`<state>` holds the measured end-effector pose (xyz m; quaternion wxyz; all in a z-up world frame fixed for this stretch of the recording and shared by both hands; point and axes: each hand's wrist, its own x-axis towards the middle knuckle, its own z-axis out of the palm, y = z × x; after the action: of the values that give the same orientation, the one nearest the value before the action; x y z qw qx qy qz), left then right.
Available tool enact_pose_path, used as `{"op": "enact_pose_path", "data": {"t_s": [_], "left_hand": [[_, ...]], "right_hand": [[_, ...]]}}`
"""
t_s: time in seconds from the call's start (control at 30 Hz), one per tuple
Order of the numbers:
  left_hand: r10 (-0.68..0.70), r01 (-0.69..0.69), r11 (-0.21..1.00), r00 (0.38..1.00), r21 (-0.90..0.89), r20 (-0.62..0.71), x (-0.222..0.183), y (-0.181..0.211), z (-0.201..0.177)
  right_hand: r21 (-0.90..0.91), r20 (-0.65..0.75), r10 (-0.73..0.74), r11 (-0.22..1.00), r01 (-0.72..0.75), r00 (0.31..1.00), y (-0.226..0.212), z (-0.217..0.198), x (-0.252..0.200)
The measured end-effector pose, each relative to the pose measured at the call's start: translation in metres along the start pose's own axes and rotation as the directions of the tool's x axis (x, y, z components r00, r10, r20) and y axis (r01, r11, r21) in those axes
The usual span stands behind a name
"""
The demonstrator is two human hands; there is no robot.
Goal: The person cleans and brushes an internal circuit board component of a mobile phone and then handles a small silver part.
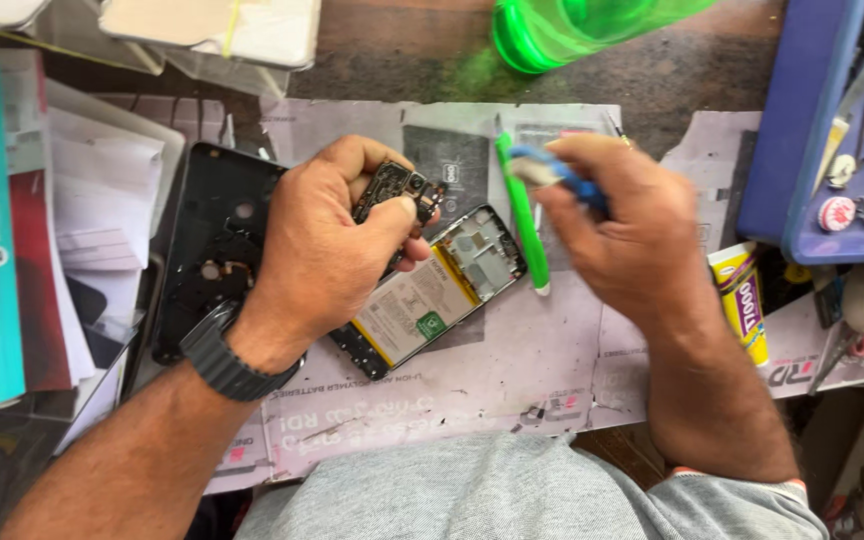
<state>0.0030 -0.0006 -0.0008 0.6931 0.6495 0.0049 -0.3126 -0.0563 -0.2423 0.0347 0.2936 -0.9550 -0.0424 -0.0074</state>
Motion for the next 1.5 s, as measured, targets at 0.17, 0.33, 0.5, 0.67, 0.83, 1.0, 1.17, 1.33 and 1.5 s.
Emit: {"op": "enact_pose_path", "data": {"t_s": [0.17,0.33,0.5,0.67,0.83,1.0,1.17,1.33,1.5], "left_hand": [[0.020,-0.019,1.000,1.000,-0.010,0.018,0.001,0.000,-0.001],[-0.005,0.006,0.999,1.000,-0.040,0.030,0.002,-0.001,-0.003],[0.003,-0.002,0.999,0.999,-0.034,0.032,0.003,-0.001,-0.003],[0.000,0.001,1.000,0.999,-0.016,0.033,0.004,-0.002,-0.004],[-0.012,0.012,1.000,0.999,-0.015,0.036,0.004,-0.001,-0.004],[-0.021,0.021,1.000,0.999,-0.003,0.037,0.004,0.000,-0.004],[-0.034,0.034,0.999,0.998,0.005,0.046,0.005,0.001,-0.005],[-0.023,0.021,0.999,0.998,0.025,0.053,0.005,0.001,-0.006],[0.005,-0.006,1.000,0.998,0.008,0.065,0.004,0.000,-0.006]], "right_hand": [[-0.196,0.067,-0.088,0.976,0.100,0.994,-0.010,0.014,0.009],[0.067,0.065,-0.046,0.997,0.042,0.997,0.008,0.006,0.001],[0.829,0.222,0.129,0.497,-0.256,0.967,0.016,-0.012,-0.012],[0.938,0.310,-0.043,0.177,-0.298,0.950,0.011,-0.003,-0.012],[0.736,0.032,-0.191,0.668,0.106,0.981,0.016,0.017,-0.021],[0.378,-0.188,-0.282,0.864,0.334,0.941,-0.003,0.026,-0.017],[0.207,-0.094,-0.500,0.836,0.508,0.861,-0.013,0.022,-0.002],[0.183,-0.039,-0.534,0.827,0.532,0.844,-0.016,0.023,0.001],[0.124,-0.049,-0.559,0.819,0.560,0.828,-0.013,0.023,0.002]]}}
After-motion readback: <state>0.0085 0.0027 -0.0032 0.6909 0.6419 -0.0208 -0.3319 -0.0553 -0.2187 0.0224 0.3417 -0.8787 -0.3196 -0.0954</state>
